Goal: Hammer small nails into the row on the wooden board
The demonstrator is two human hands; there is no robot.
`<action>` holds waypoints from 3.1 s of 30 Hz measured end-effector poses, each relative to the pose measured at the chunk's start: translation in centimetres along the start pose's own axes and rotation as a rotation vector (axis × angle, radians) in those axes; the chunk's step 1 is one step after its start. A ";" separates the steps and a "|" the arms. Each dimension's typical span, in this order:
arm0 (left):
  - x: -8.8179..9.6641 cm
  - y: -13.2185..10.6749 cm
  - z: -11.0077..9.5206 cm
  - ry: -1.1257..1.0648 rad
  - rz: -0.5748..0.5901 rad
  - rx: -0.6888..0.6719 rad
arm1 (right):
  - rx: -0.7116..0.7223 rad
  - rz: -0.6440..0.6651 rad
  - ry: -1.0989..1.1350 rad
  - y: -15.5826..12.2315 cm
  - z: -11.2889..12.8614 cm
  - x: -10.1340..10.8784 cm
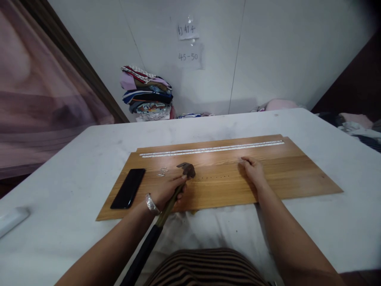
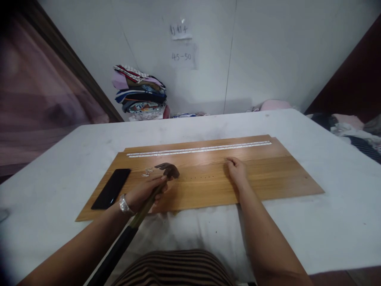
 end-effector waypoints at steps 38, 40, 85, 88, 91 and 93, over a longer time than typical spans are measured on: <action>-0.5 -0.5 -0.7 0.005 0.001 -0.001 | -0.025 0.015 -0.030 -0.3 0.6 0.2; -0.6 -0.5 -0.8 0.010 0.004 -0.006 | -0.027 0.016 -0.030 -0.3 0.5 0.2; -0.5 0.1 -0.6 0.003 -0.003 0.054 | -0.002 0.001 -0.074 -0.1 0.9 0.3; -0.3 0.1 -0.9 -0.010 -0.001 -0.001 | 0.013 -0.001 -0.069 0.0 0.9 0.3; -0.2 0.0 -1.0 -0.024 0.016 -0.041 | 0.019 -0.005 -0.071 0.0 0.8 0.3; -0.2 -0.1 -0.9 -0.019 0.015 -0.037 | 0.021 -0.003 -0.075 0.0 0.8 0.3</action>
Point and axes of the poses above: each hand's wrist, its own y-axis towards the middle knuckle, its own x-axis out of the back of the hand, z = x × y, the point moved 4 cm from there along y, towards the middle knuckle, and after that the axes turned 10 degrees about y, right-handed, at the moved point
